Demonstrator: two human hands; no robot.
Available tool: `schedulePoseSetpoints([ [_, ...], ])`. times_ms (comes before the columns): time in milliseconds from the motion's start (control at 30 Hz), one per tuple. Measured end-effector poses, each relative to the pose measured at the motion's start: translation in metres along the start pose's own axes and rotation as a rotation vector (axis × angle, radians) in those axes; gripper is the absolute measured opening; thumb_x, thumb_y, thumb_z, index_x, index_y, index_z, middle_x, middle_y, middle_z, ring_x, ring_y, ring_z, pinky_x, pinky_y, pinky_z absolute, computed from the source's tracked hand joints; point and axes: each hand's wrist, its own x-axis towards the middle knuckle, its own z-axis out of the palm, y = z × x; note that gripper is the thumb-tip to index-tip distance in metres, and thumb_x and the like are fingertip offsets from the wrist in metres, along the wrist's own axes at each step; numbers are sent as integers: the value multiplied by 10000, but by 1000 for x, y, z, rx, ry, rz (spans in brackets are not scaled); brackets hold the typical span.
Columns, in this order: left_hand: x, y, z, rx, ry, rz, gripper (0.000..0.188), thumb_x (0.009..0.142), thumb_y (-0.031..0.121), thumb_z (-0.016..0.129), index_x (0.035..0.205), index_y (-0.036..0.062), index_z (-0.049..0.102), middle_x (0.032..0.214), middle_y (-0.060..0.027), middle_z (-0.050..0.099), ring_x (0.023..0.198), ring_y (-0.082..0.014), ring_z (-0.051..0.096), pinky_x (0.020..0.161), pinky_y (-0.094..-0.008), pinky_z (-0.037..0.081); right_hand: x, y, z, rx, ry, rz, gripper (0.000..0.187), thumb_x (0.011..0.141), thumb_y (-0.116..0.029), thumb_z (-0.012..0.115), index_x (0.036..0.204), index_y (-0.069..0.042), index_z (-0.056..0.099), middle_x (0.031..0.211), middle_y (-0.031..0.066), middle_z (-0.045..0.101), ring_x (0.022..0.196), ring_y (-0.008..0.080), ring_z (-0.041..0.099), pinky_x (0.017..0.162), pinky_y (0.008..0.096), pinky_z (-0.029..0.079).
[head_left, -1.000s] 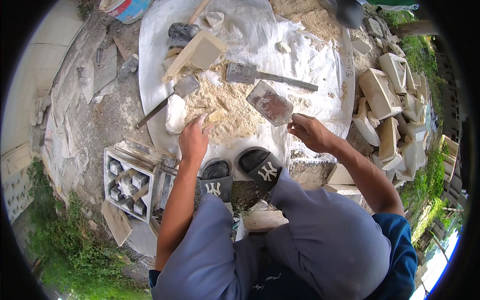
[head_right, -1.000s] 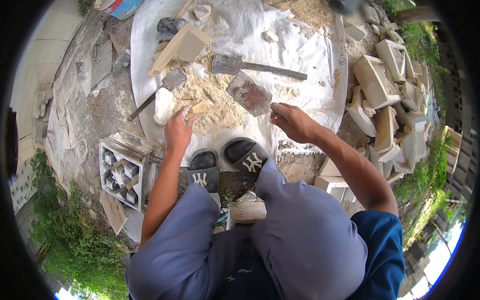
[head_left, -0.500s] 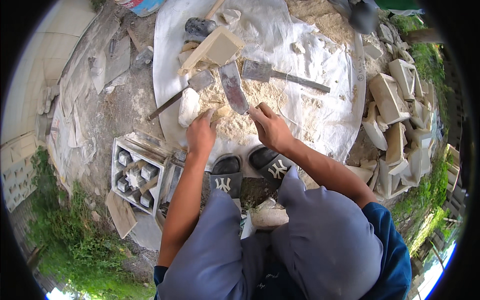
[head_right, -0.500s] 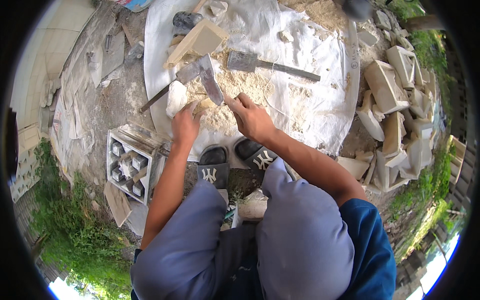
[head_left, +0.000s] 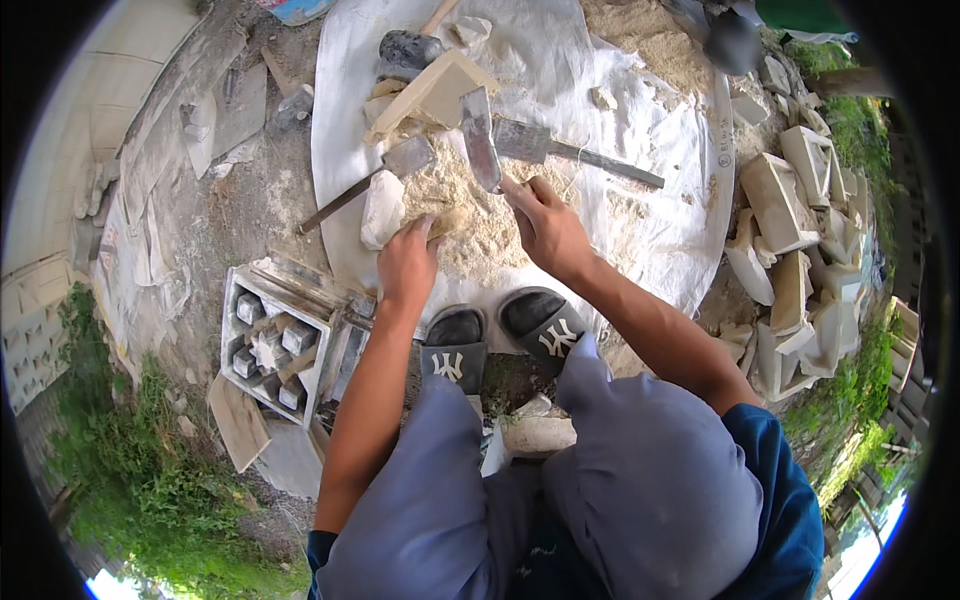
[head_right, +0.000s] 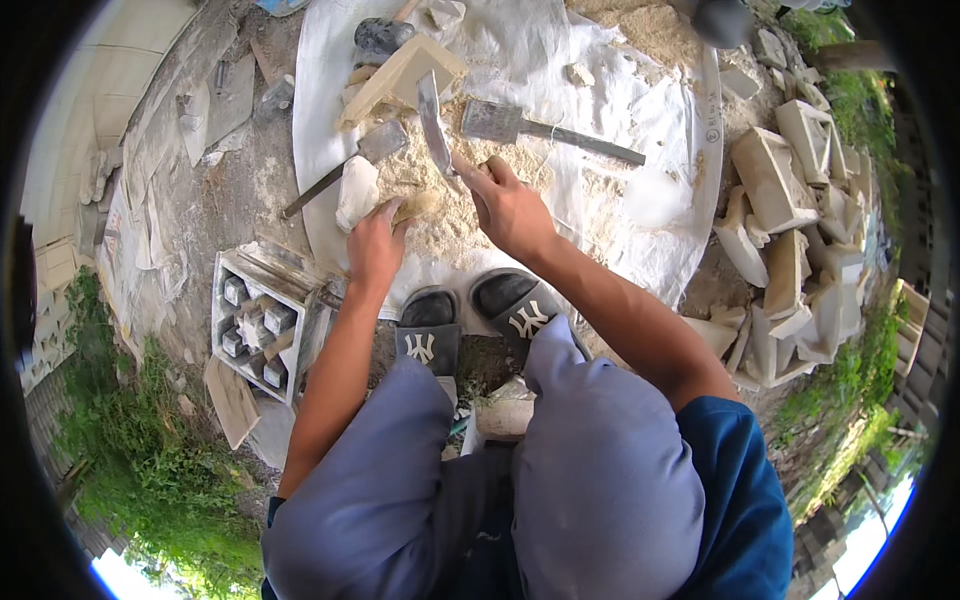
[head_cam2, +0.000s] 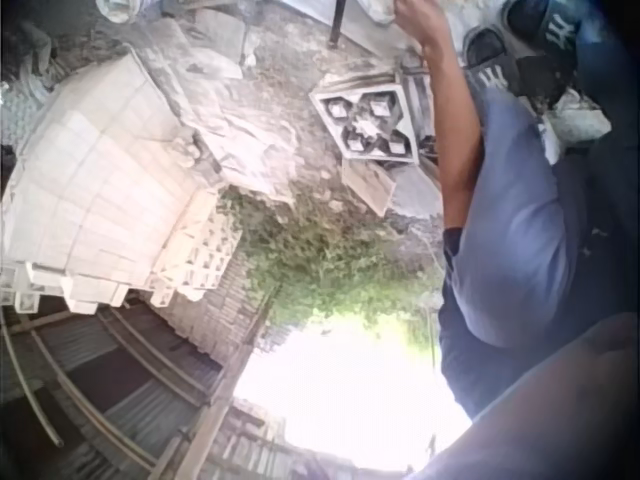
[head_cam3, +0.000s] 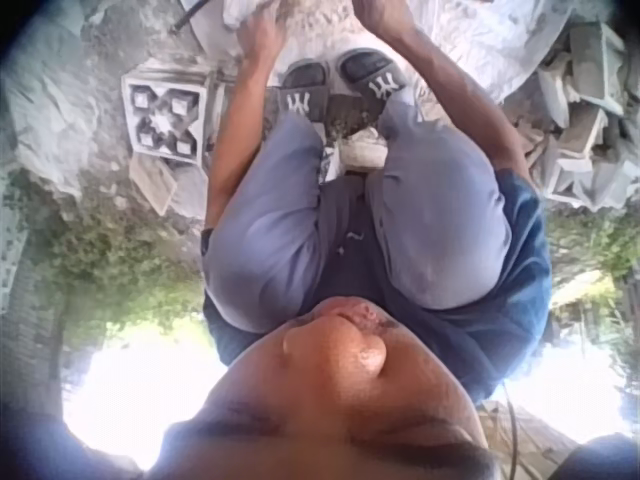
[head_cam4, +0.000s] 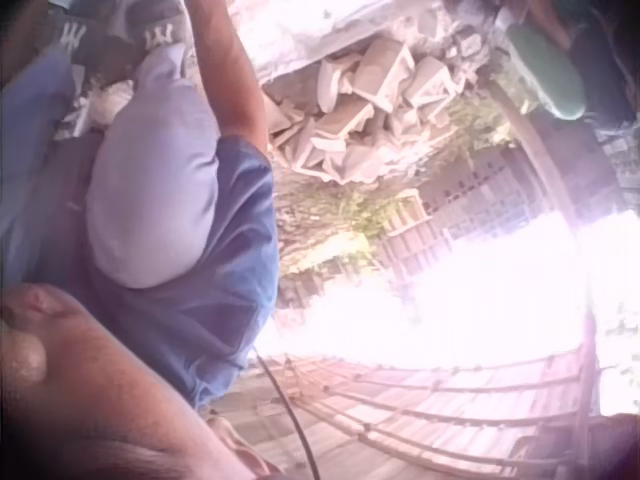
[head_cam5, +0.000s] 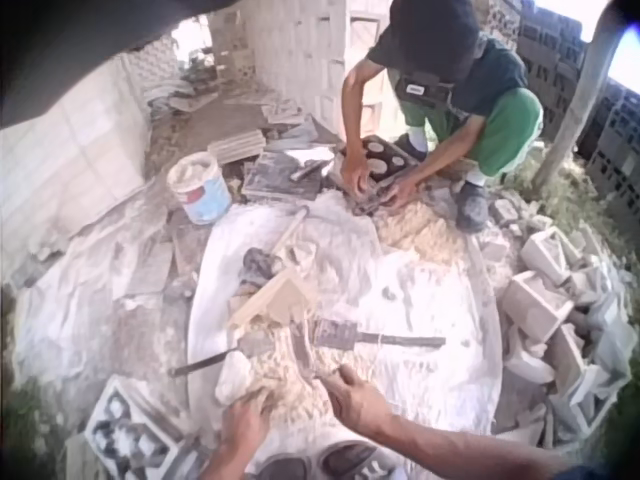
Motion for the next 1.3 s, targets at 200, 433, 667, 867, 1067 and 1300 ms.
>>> schedulePoseSetpoints([
  [200,5,13,-1,86,-62,-63,361,869,135,742,1222,71,703,1108,-170,738,993,-377,706,846,-454,562,3,28,9,-132,-259,-44,566,1024,-94,500,1543,-314,452,1079,209,606,805,379,694,684,474,588],
  [433,2,8,1,106,-59,-51,367,875,134,739,1235,75,699,1127,-162,736,1014,-368,703,860,-454,562,8,7,9,11,-227,-58,371,983,-47,588,1348,-101,615,934,201,597,780,408,658,708,481,547],
  [667,1,17,3,84,-20,-33,357,870,146,756,1214,68,699,1117,-146,740,1013,-362,705,851,-453,562,10,3,16,95,-166,-41,517,982,-77,560,1481,-202,516,1036,224,642,876,415,696,784,510,574],
  [867,0,9,4,85,26,9,374,855,157,776,1209,65,698,1124,-139,743,1015,-355,708,854,-448,563,7,1,11,55,-109,5,536,1012,-149,516,1523,-309,480,1079,224,636,870,409,709,784,499,587],
  [1067,-2,4,4,72,-28,-47,394,888,210,754,1259,94,694,1152,-168,734,1043,-383,695,891,-468,545,7,-6,15,31,-95,23,570,993,-128,541,1532,-296,465,1047,222,649,862,408,710,783,502,586],
  [1300,-1,13,1,58,-68,-74,401,886,199,755,1270,100,690,1135,-183,734,1032,-390,694,872,-468,550,-2,23,32,14,-19,-10,533,996,-118,565,1506,-252,492,937,184,613,714,408,663,665,491,574],
])
